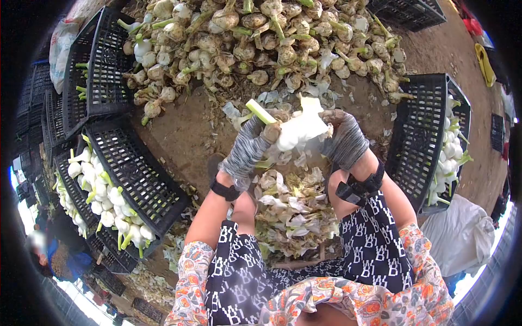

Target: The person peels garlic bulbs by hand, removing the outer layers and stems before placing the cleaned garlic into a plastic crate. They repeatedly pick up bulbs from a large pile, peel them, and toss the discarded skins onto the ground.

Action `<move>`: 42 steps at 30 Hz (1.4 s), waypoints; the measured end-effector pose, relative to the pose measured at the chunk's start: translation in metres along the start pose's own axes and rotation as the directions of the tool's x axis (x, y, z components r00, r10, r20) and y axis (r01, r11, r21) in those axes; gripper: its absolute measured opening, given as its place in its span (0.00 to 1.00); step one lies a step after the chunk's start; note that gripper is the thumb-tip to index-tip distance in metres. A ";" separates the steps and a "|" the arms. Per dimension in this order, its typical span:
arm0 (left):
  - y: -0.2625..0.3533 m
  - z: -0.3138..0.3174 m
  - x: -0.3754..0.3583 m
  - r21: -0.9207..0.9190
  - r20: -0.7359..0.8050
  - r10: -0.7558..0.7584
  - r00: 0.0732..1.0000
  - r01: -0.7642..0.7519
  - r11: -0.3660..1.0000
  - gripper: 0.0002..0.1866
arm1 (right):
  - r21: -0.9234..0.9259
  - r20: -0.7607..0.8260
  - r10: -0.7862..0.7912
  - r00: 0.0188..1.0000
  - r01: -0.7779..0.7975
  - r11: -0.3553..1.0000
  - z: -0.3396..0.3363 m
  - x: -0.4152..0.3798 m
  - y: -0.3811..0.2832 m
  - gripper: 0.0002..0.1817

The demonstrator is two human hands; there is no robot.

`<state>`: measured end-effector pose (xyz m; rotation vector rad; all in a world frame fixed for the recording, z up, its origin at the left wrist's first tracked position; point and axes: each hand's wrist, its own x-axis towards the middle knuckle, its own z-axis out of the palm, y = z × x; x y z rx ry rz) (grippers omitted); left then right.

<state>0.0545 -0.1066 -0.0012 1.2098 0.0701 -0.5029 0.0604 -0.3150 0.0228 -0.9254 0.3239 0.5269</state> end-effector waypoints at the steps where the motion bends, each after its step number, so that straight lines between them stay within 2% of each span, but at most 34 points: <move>1: -0.001 -0.001 0.002 0.013 0.016 0.043 0.999 -0.043 0.999 0.23 | -0.075 -0.003 0.016 1.000 -0.016 0.997 0.005 -0.001 -0.006 0.14; 2: -0.004 -0.001 0.003 0.078 -0.055 0.027 0.998 -0.022 0.997 0.22 | -0.150 -0.006 0.032 0.999 -0.033 0.988 0.011 -0.003 -0.013 0.14; 3: -0.008 -0.001 0.005 0.141 -0.127 0.017 0.992 0.001 0.990 0.22 | -0.430 0.004 -0.047 0.999 0.044 0.902 0.009 -0.003 -0.017 0.15; 4: -0.003 0.004 0.007 0.202 -0.199 0.011 0.980 0.030 0.979 0.22 | -0.527 0.055 -0.104 0.993 0.117 0.842 0.010 -0.005 -0.016 0.16; 5: 0.002 0.007 0.006 0.088 -0.260 -0.102 0.960 0.129 0.988 0.21 | -0.612 0.105 -0.159 0.982 0.190 0.767 0.012 -0.006 -0.015 0.16; 7: 0.017 0.015 0.004 -0.155 -0.334 -0.338 0.880 0.302 0.940 0.19 | -0.471 0.230 -0.249 0.941 0.331 0.818 0.021 -0.016 -0.001 0.16; 8: 0.014 0.016 0.006 -0.226 -0.388 -0.399 0.831 0.334 0.915 0.15 | -0.756 0.424 -0.261 0.867 0.497 0.426 0.019 -0.012 0.003 0.17; 9: 0.010 0.019 0.005 -0.264 -0.403 -0.371 0.837 0.282 0.922 0.15 | -0.794 0.599 -0.262 0.757 0.603 -0.072 0.017 -0.009 0.007 0.19; 11: 0.003 0.023 0.004 -0.335 -0.435 -0.317 0.843 0.175 0.926 0.14 | -0.758 0.645 -0.329 0.689 0.633 -0.159 0.013 -0.008 0.012 0.17; 12: -0.011 0.016 0.007 -0.312 -0.442 -0.262 0.858 0.127 0.941 0.14 | -0.783 0.454 -0.392 0.800 0.568 0.254 0.013 -0.011 0.015 0.16; 13: -0.006 0.017 0.006 -0.243 -0.407 -0.179 0.896 0.083 0.966 0.13 | -0.652 0.248 -0.359 0.900 0.429 0.625 0.015 -0.017 0.019 0.16; 14: 0.001 0.020 0.004 -0.174 -0.363 -0.096 0.927 0.033 0.984 0.13 | -0.388 0.066 -0.237 0.969 0.244 0.889 0.016 -0.020 0.021 0.16; 15: 0.007 0.021 0.003 -0.107 -0.313 -0.013 0.950 -0.022 0.994 0.13 | -0.195 -0.047 -0.070 0.996 0.060 0.979 0.006 -0.018 0.014 0.17; 16: 0.010 0.018 0.003 -0.097 -0.203 0.044 0.978 -0.065 0.993 0.15 | -0.045 -0.012 -0.048 0.999 0.048 0.998 0.006 -0.017 0.008 0.18; 17: 0.013 0.015 0.002 -0.069 -0.107 0.061 0.992 -0.068 0.995 0.16 | 0.212 0.072 0.078 0.994 -0.092 0.973 -0.001 -0.011 0.006 0.20; 19: 0.016 0.010 0.000 -0.019 0.080 0.087 0.993 -0.085 0.996 0.18 | 0.636 0.235 0.326 0.916 -0.398 0.661 -0.016 0.000 0.002 0.24; 21: 0.006 0.010 0.001 -0.336 0.159 0.022 0.987 0.033 0.941 0.23 | 0.677 0.336 0.275 0.901 -0.434 0.594 -0.022 -0.005 0.003 0.27; 22: 0.003 0.012 0.001 -0.486 0.181 0.002 0.983 0.088 0.870 0.24 | 0.634 0.327 0.269 0.906 -0.421 0.648 -0.029 -0.008 0.001 0.28; 23: 0.000 0.012 0.000 -0.619 0.207 -0.016 0.978 0.143 0.773 0.25 | 0.485 0.287 0.336 0.897 -0.439 0.756 -0.034 -0.009 -0.001 0.29; 24: -0.003 0.008 -0.002 -0.686 0.157 -0.191 0.969 0.246 0.685 0.26 | 0.316 0.246 0.400 0.883 -0.464 0.828 -0.038 -0.010 -0.003 0.30; 25: -0.005 0.007 -0.003 -0.720 0.150 -0.154 0.977 0.215 0.660 0.26 | -0.134 0.224 0.395 0.891 -0.374 0.918 -0.029 -0.011 -0.010 0.30; 26: -0.006 0.006 -0.004 -0.754 0.140 -0.116 0.983 0.182 0.631 0.26 | -0.560 0.202 0.390 0.898 -0.220 0.798 -0.019 -0.012 -0.017 0.30; 27: -0.007 0.005 -0.004 -0.788 0.126 -0.075 0.989 0.146 0.598 0.26 | -0.893 0.329 0.325 0.887 0.181 0.411 -0.014 -0.011 -0.018 0.29; 28: -0.006 -0.002 -0.004 -0.768 0.168 -0.100 0.981 0.194 0.610 0.26 | -0.962 0.231 0.396 0.888 0.269 -0.042 -0.014 -0.010 -0.017 0.27; 31: -0.006 -0.004 -0.003 -0.783 0.159 -0.136 0.978 0.209 0.586 0.26 | -0.990 0.069 0.053 0.996 0.062 0.124 0.000 -0.002 -0.024 0.27; 32: -0.009 -0.004 -0.002 -0.765 0.146 -0.159 0.976 0.213 0.608 0.26 | -0.938 0.124 -0.114 0.986 0.154 0.310 0.006 -0.002 -0.028 0.24; 33: -0.013 -0.004 -0.001 -0.744 0.133 -0.182 0.974 0.220 0.631 0.26 | -0.892 0.254 -0.212 0.944 0.314 0.325 0.013 0.001 -0.029 0.22; 35: -0.012 -0.003 0.000 -0.699 0.148 -0.221 0.964 0.260 0.666 0.26 | -0.735 0.472 -0.411 0.780 0.606 0.305 0.027 0.006 -0.031 0.19; 36: -0.010 -0.004 0.001 -0.677 0.172 -0.235 0.957 0.288 0.677 0.25 | -0.746 0.522 -0.310 0.795 0.601 0.286 0.028 0.006 -0.031 0.15; 38: -0.006 -0.001 0.000 -0.690 0.242 -0.247 0.938 0.345 0.636 0.25 | -0.798 0.506 -0.285 0.814 0.567 0.205 0.021 0.007 -0.028 0.14; 39: -0.009 0.001 -0.001 -0.729 0.205 -0.233 0.951 0.307 0.612 0.25 | -0.819 0.499 -0.271 0.823 0.550 0.163 0.017 0.009 -0.024 0.13; 40: -0.015 0.002 -0.003 -0.765 0.167 -0.218 0.962 0.266 0.587 0.25 | -0.825 0.475 -0.359 0.804 0.549 0.138 0.017 0.006 -0.014 0.09; 41: -0.017 0.002 -0.005 -0.798 0.129 -0.206 0.970 0.224 0.559 0.26 | -0.783 0.409 -0.318 0.856 0.508 0.359 0.019 -0.001 -0.009 0.08; 42: -0.014 -0.003 -0.003 -0.875 0.183 -0.333 0.925 0.307 0.373 0.25 | -0.705 0.350 -0.259 0.900 0.435 0.560 0.020 -0.011 -0.004 0.08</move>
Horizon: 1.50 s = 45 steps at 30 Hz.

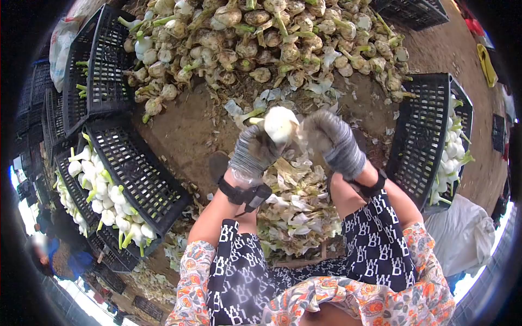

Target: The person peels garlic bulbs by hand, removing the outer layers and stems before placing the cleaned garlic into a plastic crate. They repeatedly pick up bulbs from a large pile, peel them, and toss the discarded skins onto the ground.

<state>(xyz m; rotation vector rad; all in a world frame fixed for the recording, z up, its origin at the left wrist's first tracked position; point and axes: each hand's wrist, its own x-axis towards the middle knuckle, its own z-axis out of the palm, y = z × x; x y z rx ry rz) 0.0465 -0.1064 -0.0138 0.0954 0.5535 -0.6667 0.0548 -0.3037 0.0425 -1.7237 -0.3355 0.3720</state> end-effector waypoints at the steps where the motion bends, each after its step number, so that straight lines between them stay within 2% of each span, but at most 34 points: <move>1: 0.003 0.003 0.002 0.064 -0.040 0.128 0.991 -0.126 0.990 0.24 | 0.205 0.030 0.091 0.995 -0.095 0.974 0.004 -0.009 -0.004 0.08; 2: 0.008 0.000 0.004 0.044 -0.058 0.125 0.990 -0.123 0.991 0.23 | 0.203 0.127 0.165 0.978 -0.189 0.961 0.004 -0.016 -0.015 0.09; 3: 0.012 -0.004 0.005 0.024 -0.074 0.124 0.990 -0.123 0.992 0.22 | 0.410 0.169 0.181 0.969 -0.236 0.881 -0.001 -0.015 -0.015 0.11; 5: 0.012 -0.010 0.004 -0.016 -0.072 0.108 0.992 -0.109 0.994 0.21 | 0.749 0.251 0.185 0.950 -0.312 0.584 -0.013 -0.008 -0.017 0.14; 7: 0.014 -0.014 0.004 -0.060 -0.058 0.070 0.996 -0.074 0.995 0.21 | 0.541 0.027 0.427 0.904 -0.373 0.754 -0.026 0.010 -0.048 0.22; 9: 0.013 -0.017 0.005 -0.129 -0.028 0.012 1.000 -0.016 0.992 0.20 | 0.417 -0.169 0.259 0.951 -0.170 0.893 -0.012 0.016 -0.005 0.20; 11: 0.007 -0.015 0.005 -0.122 -0.051 -0.012 0.999 0.006 0.992 0.20 | -0.048 -0.170 0.057 0.984 -0.066 0.997 -0.002 0.024 0.019 0.19; 12: 0.004 -0.017 0.003 -0.088 -0.093 -0.017 0.995 0.009 0.996 0.20 | -0.280 -0.132 -0.036 0.991 -0.002 0.960 0.000 0.024 0.025 0.19; 13: 0.002 -0.018 0.003 -0.052 -0.137 -0.022 0.990 0.015 0.999 0.20 | -0.029 -0.076 0.142 0.987 -0.144 0.989 -0.002 0.022 0.017 0.19; 14: 0.001 -0.018 0.003 -0.004 -0.162 0.000 0.987 -0.001 1.000 0.20 | 0.214 0.022 0.294 0.956 -0.292 0.932 -0.006 0.023 0.002 0.19; 15: 0.001 -0.019 0.002 0.045 -0.186 0.023 0.982 -0.015 0.999 0.21 | 0.427 0.152 0.410 0.900 -0.434 0.794 -0.007 0.022 -0.006 0.19; 17: 0.001 -0.019 0.002 0.144 -0.227 0.072 0.971 -0.040 0.989 0.22 | 0.833 0.166 0.348 0.923 -0.320 0.451 -0.009 0.022 -0.007 0.19; 18: 0.004 -0.029 0.004 0.072 -0.143 -0.001 0.990 0.011 0.997 0.23 | 0.886 0.165 0.303 0.939 -0.276 0.373 -0.019 0.017 -0.012 0.19; 20: -0.001 -0.025 0.004 0.027 -0.144 -0.018 0.989 0.022 0.999 0.23 | 0.935 0.125 0.216 0.968 -0.188 0.300 -0.029 0.022 -0.020 0.19; 21: -0.002 -0.023 0.002 0.009 -0.148 -0.022 0.989 0.024 1.000 0.23 | 0.871 0.141 0.393 0.909 -0.302 0.387 -0.033 0.028 -0.018 0.17; 22: -0.001 -0.022 -0.002 0.018 -0.125 -0.050 0.991 0.053 0.998 0.23 | 0.590 0.020 0.369 0.929 -0.309 0.746 -0.030 0.023 0.002 0.17; 23: -0.002 -0.015 -0.005 0.046 -0.148 0.038 0.988 -0.031 0.998 0.22 | 0.186 -0.071 0.278 0.958 -0.261 0.947 -0.025 0.021 0.027 0.17; 25: 0.005 -0.009 -0.012 -0.043 -0.172 0.051 0.984 -0.059 0.997 0.21 | -0.189 0.011 0.204 0.979 -0.198 0.962 -0.005 0.017 0.046 0.17; 26: 0.018 -0.030 -0.012 -0.082 -0.197 0.032 0.980 -0.049 0.995 0.20 | -0.146 0.021 0.219 0.976 -0.213 0.966 0.006 0.015 0.043 0.15; 27: 0.030 -0.030 -0.018 -0.074 -0.310 0.127 0.942 -0.157 0.985 0.20 | -0.143 0.034 0.245 0.969 -0.238 0.961 0.011 0.014 0.047 0.14; 28: 0.048 -0.024 -0.026 -0.177 -0.261 0.181 0.948 -0.232 0.956 0.18 | -0.145 0.037 0.281 0.959 -0.273 0.951 0.015 0.009 0.058 0.13; 29: 0.069 -0.015 -0.033 -0.281 -0.211 0.227 0.951 -0.281 0.918 0.17 | -0.006 0.030 0.404 0.914 -0.404 0.915 0.018 0.001 0.076 0.12; 30: 0.095 0.001 -0.053 -0.202 -0.292 0.340 0.894 -0.405 0.892 0.14 | -0.057 0.049 0.400 0.915 -0.398 0.916 0.018 -0.003 0.080 0.13; 31: 0.116 0.029 -0.074 -0.072 -0.283 0.533 0.797 -0.572 0.817 0.12 | -0.112 0.062 0.405 0.912 -0.397 0.911 0.017 -0.005 0.081 0.13; 32: 0.143 0.034 -0.089 0.258 -0.033 0.790 0.612 -0.758 0.599 0.13 | -0.133 0.089 0.434 0.896 -0.421 0.897 0.017 -0.005 0.077 0.14; 34: 0.176 0.067 -0.121 0.152 0.162 0.859 0.486 -0.872 0.464 0.15 | -0.186 0.127 0.505 0.854 -0.479 0.858 0.013 -0.007 0.067 0.15; 35: 0.192 0.083 -0.136 0.078 0.256 0.875 0.412 -0.911 0.406 0.17 | -0.266 0.154 0.475 0.866 -0.427 0.864 0.010 -0.009 0.072 0.15; 36: 0.204 0.084 -0.142 0.156 0.272 0.908 0.317 -0.946 0.284 0.20 | -0.264 0.173 0.484 0.858 -0.433 0.862 0.008 -0.008 0.070 0.16; 37: 0.206 0.088 -0.143 0.226 0.373 0.868 0.327 -0.940 0.257 0.21 | -0.259 0.195 0.490 0.850 -0.437 0.861 0.007 -0.007 0.070 0.16; 40: 0.184 0.091 -0.104 0.689 0.168 0.906 0.388 -0.704 0.174 0.10 | -0.175 0.147 0.498 0.855 -0.473 0.864 0.010 -0.011 0.079 0.16; 41: 0.168 0.090 -0.088 0.901 0.138 0.913 0.384 -0.432 0.046 0.09 | -0.178 0.149 0.497 0.855 -0.472 0.864 0.011 -0.011 0.079 0.16; 42: 0.172 0.070 -0.071 0.954 0.289 0.838 0.462 -0.210 -0.213 0.10 | -0.183 0.149 0.497 0.855 -0.470 0.864 0.011 -0.010 0.080 0.17; 43: 0.176 0.040 -0.045 0.887 0.393 0.816 0.423 0.058 -0.457 0.16 | -0.191 0.149 0.496 0.855 -0.468 0.863 0.012 -0.008 0.079 0.17; 45: 0.148 0.044 -0.015 0.828 0.477 0.738 0.477 0.039 -0.560 0.29 | -0.330 0.156 0.452 0.878 -0.385 0.862 0.013 -0.002 0.068 0.17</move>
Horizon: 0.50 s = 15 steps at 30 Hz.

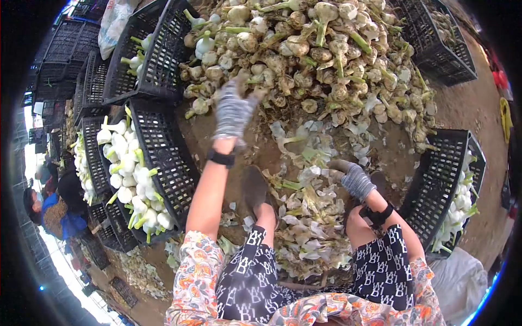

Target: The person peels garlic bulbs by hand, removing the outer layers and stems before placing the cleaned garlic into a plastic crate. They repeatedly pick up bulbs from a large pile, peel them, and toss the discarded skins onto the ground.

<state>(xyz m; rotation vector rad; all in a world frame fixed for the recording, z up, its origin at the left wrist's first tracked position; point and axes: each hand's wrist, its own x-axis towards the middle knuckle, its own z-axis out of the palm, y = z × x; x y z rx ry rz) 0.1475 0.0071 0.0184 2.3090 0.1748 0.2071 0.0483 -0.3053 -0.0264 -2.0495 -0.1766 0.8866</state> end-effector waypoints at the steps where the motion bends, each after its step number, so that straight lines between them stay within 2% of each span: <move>1: 0.002 0.018 0.004 0.240 -0.038 0.068 0.997 -0.057 0.969 0.35 | -0.039 0.012 -0.005 1.000 0.006 0.999 0.002 0.002 0.002 0.17; 2: 0.000 0.033 0.010 0.188 -0.065 0.179 0.982 -0.164 0.968 0.40 | -0.078 0.026 -0.009 1.000 0.011 0.997 0.003 0.002 0.002 0.17; 4: 0.005 0.056 0.026 0.326 0.018 0.227 0.974 -0.221 0.919 0.41 | -0.036 0.034 -0.017 0.999 0.018 0.999 0.007 0.001 -0.004 0.17; 7: 0.016 0.078 0.046 0.370 -0.106 -0.014 0.994 0.052 0.928 0.35 | -0.036 0.068 -0.030 0.997 0.033 0.999 0.011 0.001 -0.006 0.16; 10: 0.019 0.073 0.062 0.321 -0.037 -0.059 0.998 0.068 0.945 0.34 | -0.057 0.059 -0.077 0.995 0.080 0.995 0.010 0.000 -0.006 0.15; 11: 0.019 0.067 0.062 0.200 0.040 0.014 0.999 -0.022 0.980 0.33 | 0.001 0.010 -0.097 0.995 0.097 0.995 0.009 0.001 -0.006 0.17; 14: 0.040 0.064 0.031 -0.018 -0.143 -0.039 0.989 0.037 0.999 0.31 | 0.163 -0.146 -0.135 0.980 0.159 0.974 0.003 0.007 -0.007 0.23; 15: 0.013 0.086 0.024 0.034 -0.383 0.188 0.905 -0.189 0.981 0.27 | 0.073 -0.278 -0.248 0.928 0.277 0.958 0.001 0.014 -0.005 0.26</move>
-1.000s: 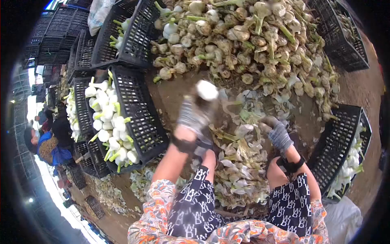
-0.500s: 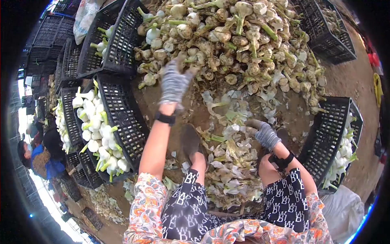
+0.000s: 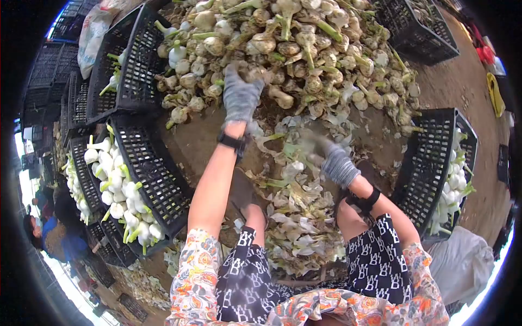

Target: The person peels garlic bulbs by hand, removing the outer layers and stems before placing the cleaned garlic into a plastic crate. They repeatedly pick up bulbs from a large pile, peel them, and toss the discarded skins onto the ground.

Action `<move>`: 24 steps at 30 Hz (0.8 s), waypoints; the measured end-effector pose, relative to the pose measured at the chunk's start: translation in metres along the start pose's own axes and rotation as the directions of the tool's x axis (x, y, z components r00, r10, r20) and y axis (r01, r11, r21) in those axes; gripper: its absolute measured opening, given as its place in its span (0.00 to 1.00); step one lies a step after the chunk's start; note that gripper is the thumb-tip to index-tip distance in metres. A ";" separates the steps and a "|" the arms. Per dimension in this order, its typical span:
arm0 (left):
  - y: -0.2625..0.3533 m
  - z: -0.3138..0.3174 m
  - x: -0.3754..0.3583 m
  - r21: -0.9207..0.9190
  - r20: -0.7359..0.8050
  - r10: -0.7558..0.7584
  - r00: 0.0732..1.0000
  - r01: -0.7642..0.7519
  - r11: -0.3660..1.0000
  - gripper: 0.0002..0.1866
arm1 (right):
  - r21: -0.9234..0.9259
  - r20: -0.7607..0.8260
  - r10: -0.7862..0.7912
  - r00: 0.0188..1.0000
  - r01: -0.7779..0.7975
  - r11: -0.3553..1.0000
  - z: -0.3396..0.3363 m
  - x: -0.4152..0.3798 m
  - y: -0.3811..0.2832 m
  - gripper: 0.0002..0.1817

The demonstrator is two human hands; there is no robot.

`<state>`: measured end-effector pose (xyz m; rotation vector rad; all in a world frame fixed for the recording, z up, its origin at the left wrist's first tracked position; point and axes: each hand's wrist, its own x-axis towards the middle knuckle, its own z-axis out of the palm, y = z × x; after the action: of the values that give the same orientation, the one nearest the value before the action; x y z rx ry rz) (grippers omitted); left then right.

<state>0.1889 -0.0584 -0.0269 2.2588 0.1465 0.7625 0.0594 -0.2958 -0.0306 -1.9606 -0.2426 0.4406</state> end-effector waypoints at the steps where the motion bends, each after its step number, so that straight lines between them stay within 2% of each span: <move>1: 0.011 -0.003 -0.007 -0.216 0.201 -0.156 0.967 0.199 0.956 0.26 | -0.071 -0.114 -0.135 0.984 0.128 0.989 0.000 0.010 0.008 0.29; 2: 0.032 -0.014 -0.019 -0.370 0.421 -0.255 0.871 0.421 0.828 0.25 | -0.118 -0.102 -0.034 0.994 0.022 0.993 -0.009 0.012 -0.012 0.33; 3: 0.048 -0.023 -0.035 -0.442 0.634 -0.284 0.719 0.639 0.630 0.24 | -0.168 -0.088 0.067 0.994 -0.081 0.982 -0.017 0.015 -0.032 0.37; 4: 0.056 -0.023 -0.052 -0.398 0.669 -0.242 0.703 0.614 0.682 0.23 | -0.135 -0.161 -0.068 0.985 0.046 0.990 -0.018 0.016 -0.038 0.34; 5: 0.072 -0.029 -0.062 -0.356 0.703 -0.201 0.682 0.583 0.731 0.23 | -0.049 -0.187 -0.104 0.977 0.097 0.994 -0.018 0.016 -0.037 0.31; 6: 0.085 -0.038 -0.067 -0.210 0.857 -0.239 0.456 0.734 0.646 0.25 | 0.035 -0.214 -0.140 0.967 0.151 0.988 -0.019 0.016 -0.035 0.28; 7: 0.071 -0.032 -0.088 -0.247 0.779 -0.061 0.624 0.395 0.885 0.27 | 0.184 -0.186 -0.085 0.979 0.120 0.975 -0.018 0.014 -0.031 0.25; 8: 0.043 -0.021 -0.119 -0.233 0.690 0.175 0.702 -0.013 0.972 0.28 | 0.330 -0.153 -0.040 0.987 0.089 0.940 -0.017 0.012 -0.027 0.23; 11: 0.066 -0.040 -0.117 -0.479 0.629 0.240 0.739 0.126 0.869 0.40 | 0.463 -0.099 0.256 0.962 -0.183 0.867 -0.030 0.006 -0.041 0.17; 12: 0.082 -0.049 -0.115 -0.516 0.730 0.077 0.679 0.474 0.713 0.42 | 0.340 -0.138 0.193 0.971 -0.137 0.931 -0.031 0.005 -0.035 0.17; 13: 0.094 -0.055 -0.113 -0.477 0.831 -0.046 0.554 0.753 0.454 0.44 | 0.299 -0.211 0.161 0.964 -0.093 0.950 -0.025 0.002 -0.018 0.17; 14: 0.091 -0.053 -0.121 -0.512 0.816 -0.059 0.575 0.766 0.388 0.48 | 0.255 -0.280 0.125 0.952 -0.052 0.966 -0.014 -0.001 0.006 0.17; 15: 0.093 -0.055 -0.123 -0.523 0.806 -0.074 0.588 0.764 0.377 0.48 | 0.207 -0.344 0.084 0.935 -0.012 0.978 -0.009 -0.002 0.018 0.16; 17: 0.098 -0.057 -0.125 -0.545 0.784 -0.102 0.612 0.758 0.358 0.48 | 0.387 -0.072 0.264 0.962 -0.217 0.896 -0.033 -0.001 -0.046 0.17; 18: 0.090 -0.052 -0.133 -0.582 0.741 -0.084 0.666 0.700 0.413 0.48 | 0.406 -0.069 0.221 0.973 -0.175 0.897 -0.033 0.000 -0.052 0.17; 19: 0.092 -0.054 -0.131 -0.581 0.750 -0.081 0.657 0.712 0.394 0.47 | 0.425 -0.067 0.178 0.982 -0.133 0.896 -0.032 0.000 -0.054 0.17; 22: 0.098 -0.059 -0.126 -0.579 0.778 -0.076 0.623 0.760 0.296 0.46 | 0.441 -0.010 0.161 0.987 -0.140 0.887 -0.037 0.001 -0.054 0.16; 24: 0.100 -0.063 -0.124 -0.562 0.796 -0.064 0.602 0.775 0.291 0.44 | 0.410 0.015 0.141 0.990 -0.135 0.902 -0.040 0.001 -0.054 0.16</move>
<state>0.0403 -0.1314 0.0162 1.1304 0.0319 -0.3393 0.0778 -0.3060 0.0335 -1.5702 0.0037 0.5225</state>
